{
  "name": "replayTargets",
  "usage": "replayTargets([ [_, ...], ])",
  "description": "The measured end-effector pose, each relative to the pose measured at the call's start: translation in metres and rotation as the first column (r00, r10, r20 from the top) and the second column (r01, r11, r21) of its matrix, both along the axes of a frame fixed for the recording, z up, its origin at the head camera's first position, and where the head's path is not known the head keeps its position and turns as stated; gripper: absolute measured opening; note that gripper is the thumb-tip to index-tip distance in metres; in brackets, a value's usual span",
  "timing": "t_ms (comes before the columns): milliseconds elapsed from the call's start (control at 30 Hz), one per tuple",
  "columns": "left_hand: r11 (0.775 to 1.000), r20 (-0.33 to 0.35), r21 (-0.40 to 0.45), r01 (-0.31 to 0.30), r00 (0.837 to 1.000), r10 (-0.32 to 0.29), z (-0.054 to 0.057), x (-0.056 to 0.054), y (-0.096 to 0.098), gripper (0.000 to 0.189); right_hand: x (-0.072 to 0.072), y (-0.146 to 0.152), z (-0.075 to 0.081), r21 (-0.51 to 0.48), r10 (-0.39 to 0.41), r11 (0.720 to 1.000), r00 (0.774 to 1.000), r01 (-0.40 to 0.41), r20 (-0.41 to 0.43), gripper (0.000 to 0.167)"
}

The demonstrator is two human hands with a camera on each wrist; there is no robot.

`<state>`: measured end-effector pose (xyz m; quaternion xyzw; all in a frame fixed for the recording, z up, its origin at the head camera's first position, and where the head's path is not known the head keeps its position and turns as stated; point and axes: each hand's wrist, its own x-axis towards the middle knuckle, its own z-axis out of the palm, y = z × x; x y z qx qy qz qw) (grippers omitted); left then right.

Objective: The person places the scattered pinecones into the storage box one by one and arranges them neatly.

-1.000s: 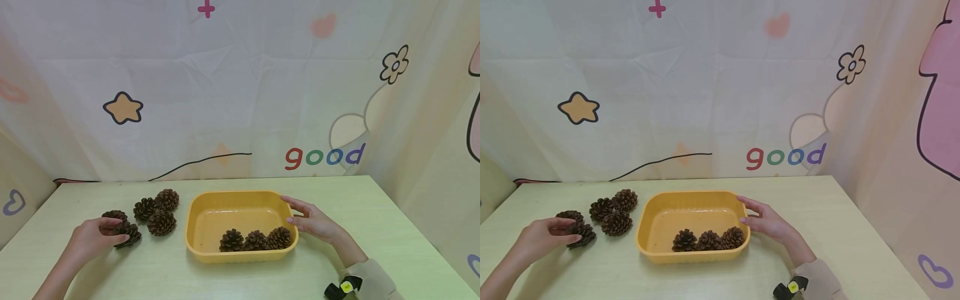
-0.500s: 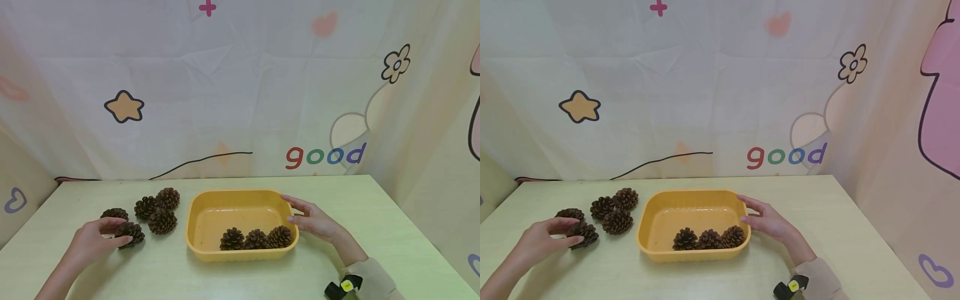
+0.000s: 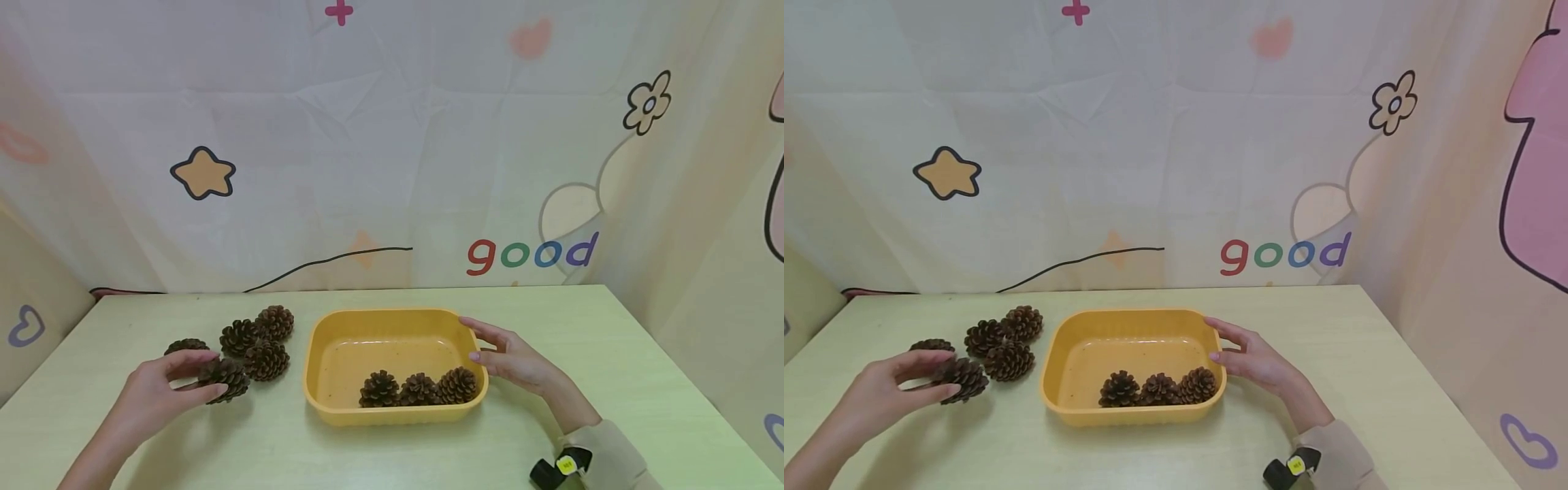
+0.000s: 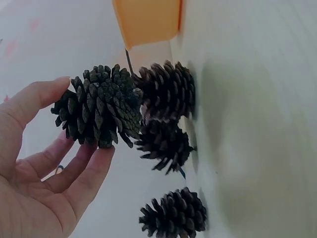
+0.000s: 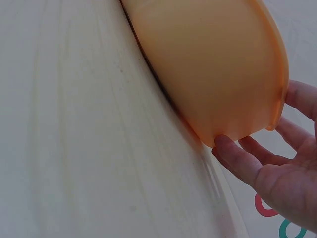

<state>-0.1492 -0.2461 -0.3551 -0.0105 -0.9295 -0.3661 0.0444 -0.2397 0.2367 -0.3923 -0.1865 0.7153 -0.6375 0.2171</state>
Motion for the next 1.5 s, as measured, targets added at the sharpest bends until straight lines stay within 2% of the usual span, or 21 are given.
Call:
replayTargets([
  [300,0.993,-0.021,0.105,0.056,0.998,-0.054,0.013,0.004,0.024,0.056,0.000,0.000,-0.001,-0.014,0.011,1.000,1.000,-0.011,-0.001,0.064],
  [500,0.978,-0.079,0.174,0.115,0.992,-0.103,0.018,0.000,0.039,0.051,0.000,0.000,0.000,-0.004,0.007,1.000,1.000,-0.007,-0.006,0.064],
  [667,0.970,-0.093,0.201,0.135,0.989,-0.118,0.021,-0.003,0.052,0.049,0.000,0.001,0.000,-0.016,0.011,1.000,1.000,-0.011,-0.005,0.064],
  [1100,0.953,-0.110,0.240,0.186,0.980,-0.163,0.022,-0.009,0.080,0.048,-0.001,0.001,-0.001,-0.014,0.013,1.000,1.000,-0.013,-0.007,0.065],
  [1333,0.924,-0.099,0.310,0.223,0.974,-0.202,0.018,-0.014,0.089,0.050,-0.001,0.001,-0.001,-0.015,0.011,1.000,1.000,-0.011,-0.001,0.065],
  [1500,0.932,-0.080,0.288,0.218,0.976,-0.203,0.015,-0.017,0.097,0.049,0.000,0.001,-0.001,-0.012,0.004,1.000,1.000,-0.004,-0.001,0.065],
])
